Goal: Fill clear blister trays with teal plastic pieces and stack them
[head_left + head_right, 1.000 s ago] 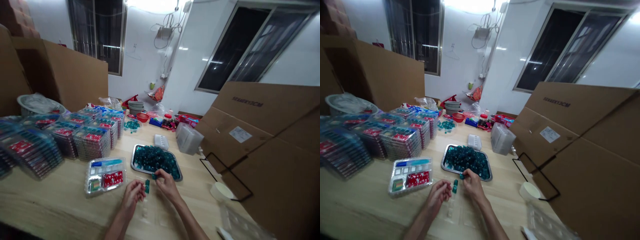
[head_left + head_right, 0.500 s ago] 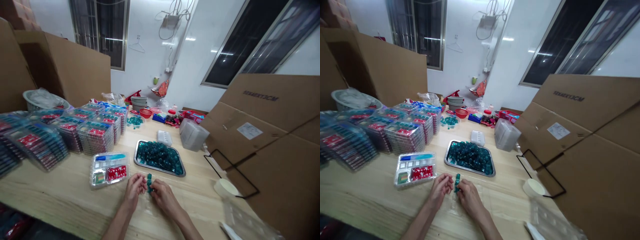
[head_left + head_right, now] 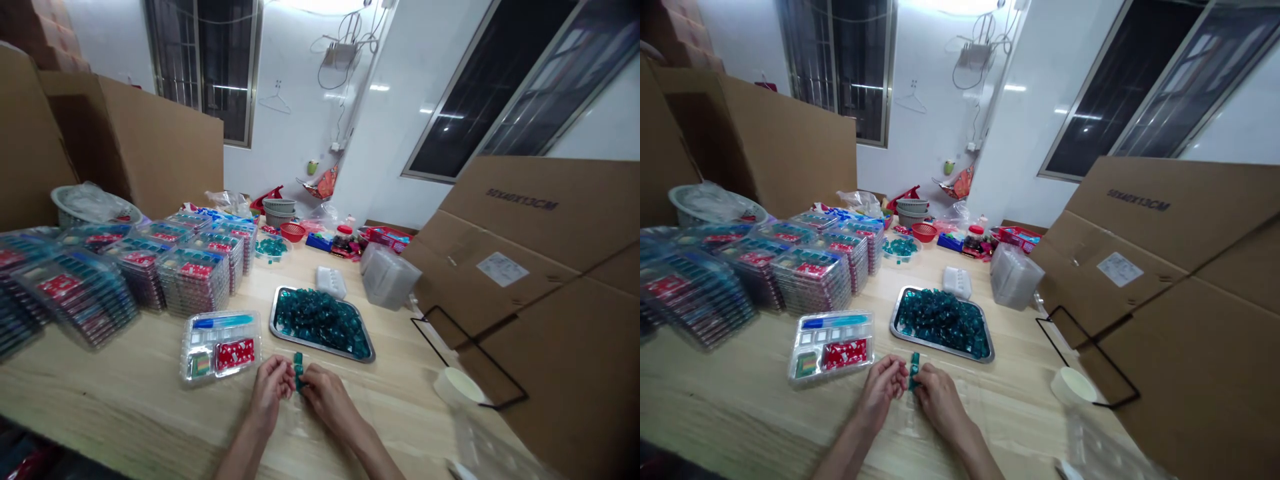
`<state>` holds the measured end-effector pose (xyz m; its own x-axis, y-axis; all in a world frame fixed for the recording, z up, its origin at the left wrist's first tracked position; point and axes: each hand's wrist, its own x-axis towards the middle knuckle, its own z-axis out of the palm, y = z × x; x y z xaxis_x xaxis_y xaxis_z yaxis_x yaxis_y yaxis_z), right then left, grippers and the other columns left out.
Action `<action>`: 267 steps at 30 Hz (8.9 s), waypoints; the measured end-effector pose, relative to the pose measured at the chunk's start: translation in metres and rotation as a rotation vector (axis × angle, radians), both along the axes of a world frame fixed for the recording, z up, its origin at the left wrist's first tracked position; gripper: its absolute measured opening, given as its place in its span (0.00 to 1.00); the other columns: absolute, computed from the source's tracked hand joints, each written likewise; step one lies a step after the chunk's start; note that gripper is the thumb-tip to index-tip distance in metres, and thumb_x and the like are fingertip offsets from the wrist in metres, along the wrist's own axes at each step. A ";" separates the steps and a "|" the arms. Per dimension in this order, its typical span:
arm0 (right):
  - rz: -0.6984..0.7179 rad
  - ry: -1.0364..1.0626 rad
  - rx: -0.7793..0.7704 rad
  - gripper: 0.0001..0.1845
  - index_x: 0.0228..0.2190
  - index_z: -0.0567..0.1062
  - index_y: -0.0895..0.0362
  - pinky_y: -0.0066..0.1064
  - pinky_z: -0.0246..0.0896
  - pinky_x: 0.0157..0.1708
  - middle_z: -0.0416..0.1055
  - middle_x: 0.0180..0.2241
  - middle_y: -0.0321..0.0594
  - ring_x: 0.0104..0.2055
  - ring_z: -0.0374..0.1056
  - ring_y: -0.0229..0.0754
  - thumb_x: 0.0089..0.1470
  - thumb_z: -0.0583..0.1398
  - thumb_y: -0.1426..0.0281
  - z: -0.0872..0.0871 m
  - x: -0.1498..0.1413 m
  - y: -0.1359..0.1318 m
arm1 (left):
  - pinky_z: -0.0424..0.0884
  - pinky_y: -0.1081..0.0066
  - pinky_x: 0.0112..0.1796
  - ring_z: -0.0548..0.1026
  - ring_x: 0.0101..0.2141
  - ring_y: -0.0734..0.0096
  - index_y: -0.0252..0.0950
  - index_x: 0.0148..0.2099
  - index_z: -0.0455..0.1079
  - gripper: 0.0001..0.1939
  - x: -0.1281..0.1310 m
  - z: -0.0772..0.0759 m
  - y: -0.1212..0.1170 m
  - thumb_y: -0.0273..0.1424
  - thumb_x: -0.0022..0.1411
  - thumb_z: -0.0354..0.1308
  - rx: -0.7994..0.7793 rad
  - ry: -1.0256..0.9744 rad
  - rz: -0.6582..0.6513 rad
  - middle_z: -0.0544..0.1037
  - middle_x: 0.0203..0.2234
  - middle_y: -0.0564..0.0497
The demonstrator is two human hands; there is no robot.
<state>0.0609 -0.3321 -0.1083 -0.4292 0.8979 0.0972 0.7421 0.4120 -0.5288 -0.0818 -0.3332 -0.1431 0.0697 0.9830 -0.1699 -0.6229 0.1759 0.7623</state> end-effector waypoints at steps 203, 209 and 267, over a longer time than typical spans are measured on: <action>-0.145 0.330 0.069 0.10 0.29 0.75 0.57 0.27 0.60 0.30 0.71 0.28 0.39 0.31 0.67 0.40 0.56 0.54 0.70 0.003 0.016 0.010 | 0.58 0.76 0.23 0.64 0.21 0.76 0.35 0.25 0.61 0.19 0.007 -0.001 -0.008 0.43 0.61 0.47 0.228 0.687 0.005 0.63 0.19 0.56; -0.320 0.197 0.192 0.13 0.32 0.75 0.57 0.30 0.60 0.40 0.71 0.34 0.42 0.38 0.68 0.44 0.45 0.55 0.80 -0.012 0.017 0.082 | 0.59 0.76 0.23 0.64 0.22 0.75 0.35 0.26 0.61 0.18 0.008 0.005 -0.008 0.43 0.61 0.46 0.248 0.701 -0.007 0.62 0.19 0.56; -0.359 0.094 0.098 0.10 0.33 0.75 0.57 0.32 0.64 0.35 0.76 0.32 0.43 0.33 0.72 0.46 0.46 0.57 0.71 -0.015 0.014 0.075 | 0.57 0.74 0.26 0.66 0.24 0.73 0.36 0.24 0.64 0.06 0.017 -0.014 -0.006 0.24 0.53 0.52 0.268 0.897 0.146 0.67 0.20 0.54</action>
